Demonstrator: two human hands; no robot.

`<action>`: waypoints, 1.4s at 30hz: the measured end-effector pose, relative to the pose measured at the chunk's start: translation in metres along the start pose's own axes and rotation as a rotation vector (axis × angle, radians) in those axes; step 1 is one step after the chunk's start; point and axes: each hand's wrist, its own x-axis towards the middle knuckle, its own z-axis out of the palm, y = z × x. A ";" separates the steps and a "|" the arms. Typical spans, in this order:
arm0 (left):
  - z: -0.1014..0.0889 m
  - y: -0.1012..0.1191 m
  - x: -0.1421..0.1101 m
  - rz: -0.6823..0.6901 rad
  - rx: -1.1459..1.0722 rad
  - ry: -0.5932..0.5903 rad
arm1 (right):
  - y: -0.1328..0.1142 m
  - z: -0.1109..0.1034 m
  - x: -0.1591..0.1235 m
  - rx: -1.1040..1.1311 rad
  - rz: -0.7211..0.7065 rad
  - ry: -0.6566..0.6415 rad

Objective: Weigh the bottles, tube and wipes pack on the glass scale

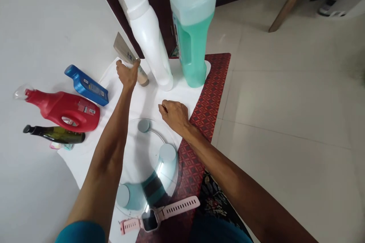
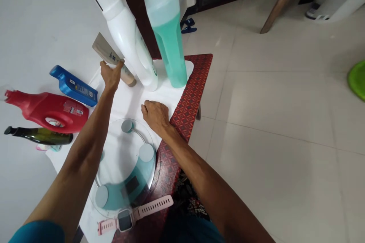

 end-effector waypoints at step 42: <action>-0.233 -0.036 -0.267 0.058 -0.306 0.121 | -0.001 0.008 0.001 0.011 0.038 0.095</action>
